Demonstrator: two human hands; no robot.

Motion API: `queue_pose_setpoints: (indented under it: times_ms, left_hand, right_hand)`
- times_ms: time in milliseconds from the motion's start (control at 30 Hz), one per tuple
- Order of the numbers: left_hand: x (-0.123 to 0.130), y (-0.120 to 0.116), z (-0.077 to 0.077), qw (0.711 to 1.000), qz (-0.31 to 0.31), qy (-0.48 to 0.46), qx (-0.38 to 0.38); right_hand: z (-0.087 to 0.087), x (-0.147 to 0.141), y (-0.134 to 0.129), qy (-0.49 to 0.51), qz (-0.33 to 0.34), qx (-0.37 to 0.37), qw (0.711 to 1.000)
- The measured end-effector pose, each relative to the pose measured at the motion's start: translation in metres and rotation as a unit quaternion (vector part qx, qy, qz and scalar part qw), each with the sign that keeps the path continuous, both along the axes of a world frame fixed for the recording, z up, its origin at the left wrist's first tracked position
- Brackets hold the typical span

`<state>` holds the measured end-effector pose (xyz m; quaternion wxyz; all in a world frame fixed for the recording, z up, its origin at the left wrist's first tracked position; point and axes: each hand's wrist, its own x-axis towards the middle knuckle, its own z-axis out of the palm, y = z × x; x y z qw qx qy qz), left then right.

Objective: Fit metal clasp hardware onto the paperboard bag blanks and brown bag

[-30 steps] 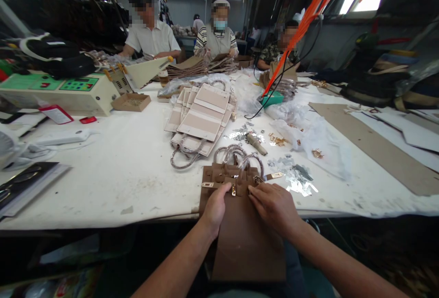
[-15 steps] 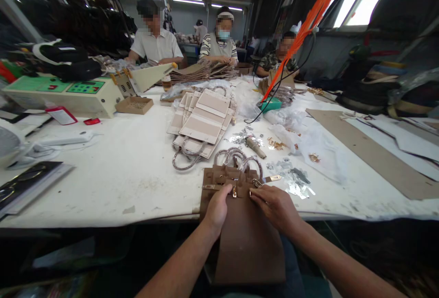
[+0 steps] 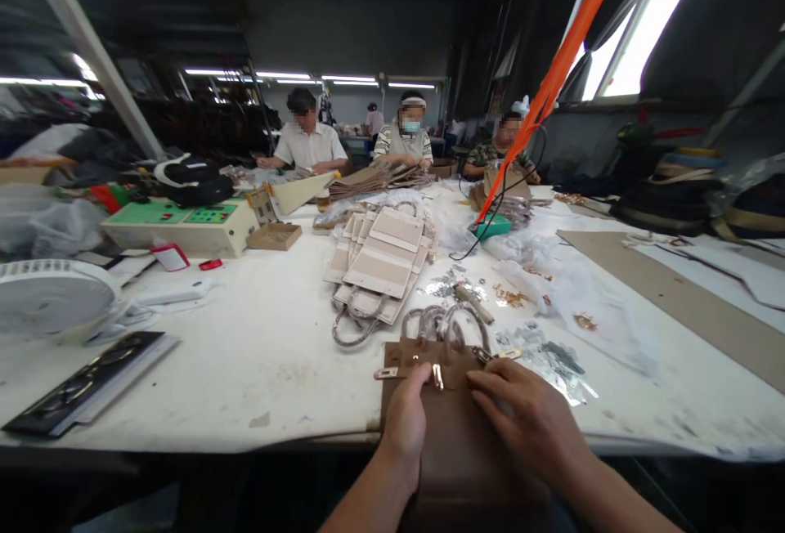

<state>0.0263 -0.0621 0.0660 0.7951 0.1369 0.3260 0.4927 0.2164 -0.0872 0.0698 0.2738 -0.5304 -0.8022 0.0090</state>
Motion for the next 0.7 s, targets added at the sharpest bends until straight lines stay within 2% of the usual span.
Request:
queue_pose_setpoints:
  times_ms: [100,167,233,300,367,467,500,600,700]
  left_hand:
    - [-0.008,-0.001,0.047,0.999,0.020,-0.024,0.017]
    - [-0.014,-0.002,0.079,0.996,0.078,-0.017,0.032]
    - [-0.018,-0.007,0.107,0.987,0.150,-0.003,0.057]
    - [-0.021,-0.016,0.129,0.976,0.191,0.002,0.106]
    - [-0.022,-0.026,0.144,0.966,0.191,-0.003,0.173]
    - [-0.023,-0.033,0.154,0.951,0.182,0.014,0.250]
    - [-0.023,-0.031,0.154,0.946,0.184,0.030,0.266]
    - [-0.023,-0.015,0.149,0.920,0.192,0.108,0.323]
    - [-0.019,0.003,0.144,0.878,0.192,0.222,0.379]
  right_hand:
    - [0.030,-0.014,-0.007,0.030,-0.017,0.066,0.997]
    - [0.045,-0.031,-0.010,0.066,-0.002,0.074,0.995]
    - [0.058,-0.051,-0.010,0.119,0.031,0.040,0.992]
    - [0.073,-0.072,-0.008,0.205,0.071,-0.027,0.976]
    - [0.092,-0.090,-0.006,0.331,0.119,-0.116,0.929]
    - [0.124,-0.106,-0.001,0.494,0.190,-0.219,0.820]
    - [0.133,-0.109,0.003,0.523,0.201,-0.222,0.798]
    - [0.148,-0.108,0.026,0.565,0.182,-0.185,0.783]
    - [0.141,-0.102,0.070,0.604,0.120,-0.217,0.758]
